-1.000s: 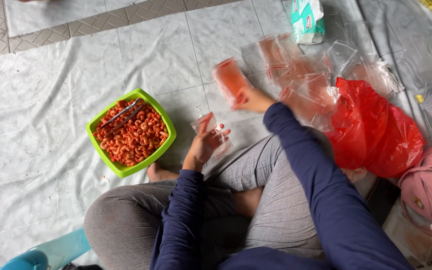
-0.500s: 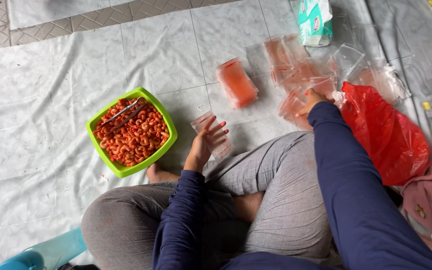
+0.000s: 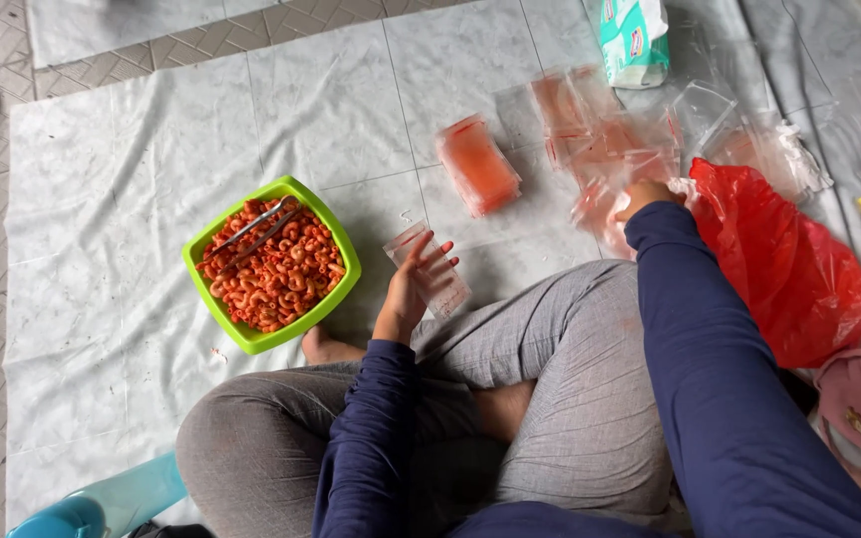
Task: Organizing and stacking small plastic bags on the floor
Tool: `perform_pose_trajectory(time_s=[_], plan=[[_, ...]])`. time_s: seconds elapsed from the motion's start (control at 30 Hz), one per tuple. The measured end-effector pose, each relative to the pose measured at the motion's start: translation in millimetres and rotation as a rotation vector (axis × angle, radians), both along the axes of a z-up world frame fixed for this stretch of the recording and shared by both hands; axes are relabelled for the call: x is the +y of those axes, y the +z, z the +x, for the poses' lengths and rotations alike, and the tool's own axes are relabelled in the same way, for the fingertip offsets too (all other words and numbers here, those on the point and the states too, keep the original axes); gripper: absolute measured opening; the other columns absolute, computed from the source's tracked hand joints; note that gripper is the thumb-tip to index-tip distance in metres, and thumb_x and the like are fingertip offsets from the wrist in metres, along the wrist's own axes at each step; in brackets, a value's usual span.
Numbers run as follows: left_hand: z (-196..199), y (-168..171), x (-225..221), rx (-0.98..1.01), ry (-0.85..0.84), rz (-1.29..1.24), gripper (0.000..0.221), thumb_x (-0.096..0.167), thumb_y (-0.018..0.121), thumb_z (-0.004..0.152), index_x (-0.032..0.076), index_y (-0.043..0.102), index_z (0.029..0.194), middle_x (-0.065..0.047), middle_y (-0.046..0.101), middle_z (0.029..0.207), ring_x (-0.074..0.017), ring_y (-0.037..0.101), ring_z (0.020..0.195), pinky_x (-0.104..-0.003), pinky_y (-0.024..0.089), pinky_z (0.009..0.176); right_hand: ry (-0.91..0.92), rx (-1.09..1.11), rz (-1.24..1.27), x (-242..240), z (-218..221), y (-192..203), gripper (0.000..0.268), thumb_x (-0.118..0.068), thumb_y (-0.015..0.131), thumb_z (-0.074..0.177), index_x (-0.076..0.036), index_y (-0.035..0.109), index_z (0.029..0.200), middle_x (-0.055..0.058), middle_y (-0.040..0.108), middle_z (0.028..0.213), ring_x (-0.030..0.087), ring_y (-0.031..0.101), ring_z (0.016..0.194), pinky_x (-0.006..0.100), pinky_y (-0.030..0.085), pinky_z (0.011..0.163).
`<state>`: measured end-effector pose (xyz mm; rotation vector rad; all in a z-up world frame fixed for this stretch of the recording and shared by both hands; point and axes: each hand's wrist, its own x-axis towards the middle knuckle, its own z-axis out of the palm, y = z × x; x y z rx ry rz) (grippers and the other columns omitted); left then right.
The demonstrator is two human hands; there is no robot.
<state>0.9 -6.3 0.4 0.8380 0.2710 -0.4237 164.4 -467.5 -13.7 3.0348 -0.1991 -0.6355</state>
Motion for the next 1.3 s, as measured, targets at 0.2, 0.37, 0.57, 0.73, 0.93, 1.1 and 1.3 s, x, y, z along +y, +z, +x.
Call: perform_pose_trajectory(time_s=[0.2,0.37,0.57,0.73,0.93,1.1,1.3], plan=[[-5,7,-1,-0.03,-0.011,-0.029,0.067,0.019,0.043,0.09,0.028,0.04,0.156,-0.013,0.06,0.144,-0.0338,0.063,0.125,-0.045,0.051,0.095,-0.019,-0.034,0.106,19,-9,35,0.058,-0.053,0.088,0.07,-0.02,0.08,0.118,0.007,0.079,0.115,0.029,0.071,0.116,0.048,0.057,0.094],[-3,19,-5,-0.087,-0.026,-0.024,0.062,0.024,0.042,0.096,0.026,0.037,0.158,-0.015,0.058,0.147,-0.0362,0.059,0.131,-0.047,0.045,0.102,-0.123,-0.345,1.276,55,-21,94,0.038,-0.019,0.081,0.092,-0.012,0.056,0.12,-0.002,0.065,0.109,0.01,0.06,0.103,0.026,0.051,0.095],[-10,51,-13,-0.134,-0.008,-0.117,0.073,0.058,0.054,0.097,0.024,0.036,0.159,-0.019,0.052,0.151,-0.0407,0.051,0.137,-0.054,0.038,0.111,0.14,-0.145,1.168,175,-71,123,0.067,-0.018,0.076,0.09,-0.014,0.04,0.146,0.02,0.07,0.107,0.028,0.067,0.095,0.044,0.057,0.084],[-11,56,-23,-0.008,0.081,-0.253,0.085,0.068,0.064,0.089,0.014,0.044,0.151,-0.019,0.056,0.143,-0.0412,0.056,0.129,-0.057,0.041,0.111,0.34,-0.176,0.941,257,-110,94,0.041,-0.029,0.072,0.091,-0.004,0.056,0.12,0.025,0.066,0.115,0.045,0.061,0.116,0.058,0.05,0.097],[9,-39,-11,0.109,0.262,-0.351,0.038,0.029,0.071,0.09,0.0,0.068,0.114,-0.018,0.074,0.101,-0.0349,0.073,0.092,-0.05,0.056,0.09,0.452,-0.376,0.555,308,-134,76,0.035,-0.042,0.06,0.093,-0.019,0.051,0.118,0.005,0.059,0.112,0.033,0.066,0.103,0.051,0.056,0.081],[12,29,-5,0.171,0.388,-0.363,0.036,0.025,0.073,0.086,-0.002,0.07,0.109,-0.02,0.076,0.097,-0.0368,0.074,0.086,-0.051,0.057,0.082,0.512,-0.646,0.479,313,-140,109,0.049,-0.051,0.056,0.098,-0.012,0.052,0.128,0.009,0.052,0.124,0.035,0.062,0.104,0.053,0.054,0.076],[14,-27,-3,0.198,0.182,-0.2,0.023,0.018,0.072,0.083,0.002,0.07,0.099,-0.011,0.074,0.09,-0.0293,0.073,0.082,-0.044,0.057,0.082,0.744,-0.684,0.667,303,-129,140,0.061,-0.043,0.065,0.094,-0.016,0.049,0.146,0.007,0.049,0.149,0.028,0.051,0.133,0.044,0.042,0.098]])
